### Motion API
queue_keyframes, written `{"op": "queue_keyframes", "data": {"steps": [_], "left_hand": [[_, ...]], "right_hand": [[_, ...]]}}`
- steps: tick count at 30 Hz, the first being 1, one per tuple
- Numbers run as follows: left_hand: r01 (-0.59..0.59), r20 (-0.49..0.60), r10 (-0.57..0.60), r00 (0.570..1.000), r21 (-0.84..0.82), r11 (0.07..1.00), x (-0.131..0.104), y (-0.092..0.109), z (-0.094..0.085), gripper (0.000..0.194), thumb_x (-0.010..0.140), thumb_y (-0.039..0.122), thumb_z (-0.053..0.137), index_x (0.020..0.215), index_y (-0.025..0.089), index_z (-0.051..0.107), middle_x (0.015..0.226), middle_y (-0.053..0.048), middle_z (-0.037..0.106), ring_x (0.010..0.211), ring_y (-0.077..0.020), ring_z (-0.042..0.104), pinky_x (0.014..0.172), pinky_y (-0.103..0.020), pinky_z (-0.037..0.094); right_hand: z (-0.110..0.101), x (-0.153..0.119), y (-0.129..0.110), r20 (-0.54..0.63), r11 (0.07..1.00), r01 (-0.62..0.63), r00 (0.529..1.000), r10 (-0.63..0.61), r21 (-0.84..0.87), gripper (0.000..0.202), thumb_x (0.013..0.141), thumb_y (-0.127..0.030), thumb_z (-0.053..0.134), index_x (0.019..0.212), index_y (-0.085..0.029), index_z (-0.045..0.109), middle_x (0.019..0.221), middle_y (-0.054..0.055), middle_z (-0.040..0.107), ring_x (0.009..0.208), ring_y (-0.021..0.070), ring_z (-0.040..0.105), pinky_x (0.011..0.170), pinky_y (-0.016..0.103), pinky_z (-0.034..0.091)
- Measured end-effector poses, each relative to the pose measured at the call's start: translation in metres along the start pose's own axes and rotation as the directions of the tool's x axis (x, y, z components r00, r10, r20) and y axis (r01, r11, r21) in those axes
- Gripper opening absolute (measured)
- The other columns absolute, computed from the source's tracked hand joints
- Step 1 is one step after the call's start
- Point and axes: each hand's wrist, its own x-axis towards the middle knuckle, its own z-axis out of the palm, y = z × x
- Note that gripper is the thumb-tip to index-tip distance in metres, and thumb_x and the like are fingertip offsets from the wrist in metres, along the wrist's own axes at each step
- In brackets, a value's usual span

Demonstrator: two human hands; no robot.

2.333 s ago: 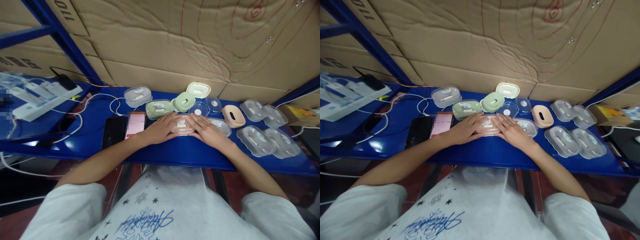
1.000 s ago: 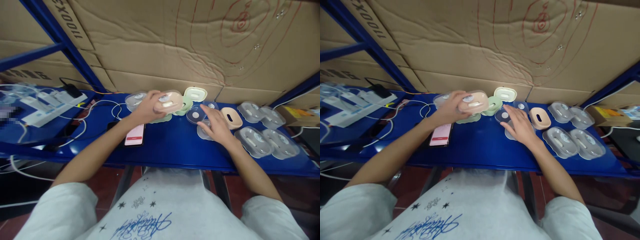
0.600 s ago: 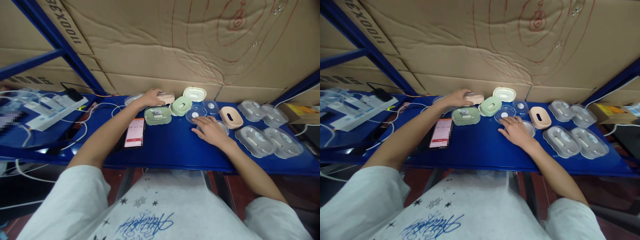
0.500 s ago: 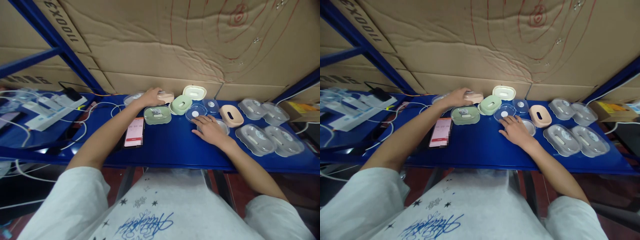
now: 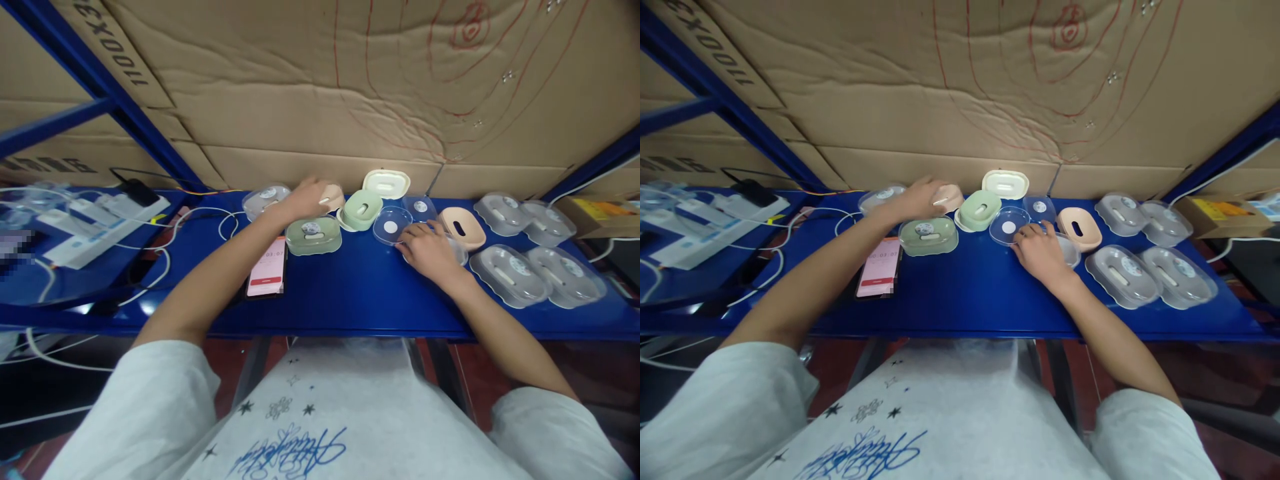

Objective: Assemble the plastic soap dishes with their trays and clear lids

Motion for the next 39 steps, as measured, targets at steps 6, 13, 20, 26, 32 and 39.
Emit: {"op": "queue_keyframes", "data": {"steps": [6,13,20,26,32,39], "left_hand": [[-0.123,0.029,0.12,0.992,0.161,0.979,-0.014,0.085,0.023,0.048,0.104,0.043,0.06,0.143,0.015,0.063,0.139,-0.02,0.066,0.135,-0.0427,0.058,0.114,-0.056,0.046],[-0.189,-0.005,0.199,0.98,0.296,0.936,-0.032,0.101,0.047,0.047,0.103,0.021,0.057,0.149,0.012,0.057,0.143,-0.023,0.059,0.139,-0.0452,0.051,0.109,-0.055,0.049],[-0.211,-0.025,0.228,0.973,0.291,0.933,-0.05,0.098,0.047,0.044,0.102,0.015,0.051,0.146,0.012,0.06,0.141,-0.022,0.061,0.137,-0.0415,0.054,0.11,-0.054,0.047],[-0.09,-0.03,0.097,0.995,0.183,0.979,-0.034,0.097,0.047,0.065,0.102,0.045,0.067,0.157,0.017,0.048,0.161,-0.027,0.042,0.138,-0.0467,0.056,0.116,-0.068,0.037],[-0.248,0.029,0.248,0.968,0.212,0.945,-0.044,0.117,0.05,0.057,0.102,0.028,0.066,0.154,0.012,0.048,0.152,-0.025,0.051,0.129,-0.0411,0.064,0.107,-0.054,0.048],[-0.32,-0.013,0.331,0.944,0.226,0.92,-0.087,0.128,0.059,0.057,0.103,0.025,0.064,0.156,0.016,0.044,0.156,-0.023,0.05,0.117,-0.0365,0.073,0.101,-0.049,0.056]], "right_hand": [[0.008,-0.001,0.009,-0.054,0.996,-0.077,0.996,0.075,-0.045,0.036,0.107,-0.022,0.042,0.114,-0.014,0.077,0.128,0.018,0.075,0.123,0.0364,0.064,0.116,0.06,0.037],[0.015,0.001,0.02,-0.05,0.99,-0.133,0.99,0.131,-0.044,0.046,0.105,-0.023,0.046,0.148,-0.014,0.061,0.149,0.019,0.064,0.138,0.0369,0.054,0.119,0.059,0.035],[0.017,0.006,0.024,-0.109,0.996,-0.09,0.99,0.091,0.018,0.049,0.107,-0.028,0.047,0.153,-0.014,0.056,0.153,0.019,0.061,0.139,0.0372,0.056,0.119,0.058,0.037],[0.011,0.009,0.004,-0.135,0.995,0.078,0.989,-0.069,0.061,0.052,0.108,-0.029,0.047,0.157,-0.013,0.053,0.158,0.021,0.056,0.145,0.037,0.051,0.124,0.058,0.033],[0.021,0.011,0.004,-0.13,0.984,0.147,0.982,-0.133,0.104,0.054,0.108,-0.03,0.051,0.16,-0.016,0.051,0.163,0.019,0.053,0.148,0.0363,0.05,0.125,0.059,0.034],[0.02,0.009,0.017,-0.175,0.894,0.329,0.942,-0.287,0.304,0.034,0.108,-0.037,0.058,0.137,-0.024,0.07,0.148,0.012,0.069,0.148,0.032,0.054,0.126,0.059,0.031]]}}
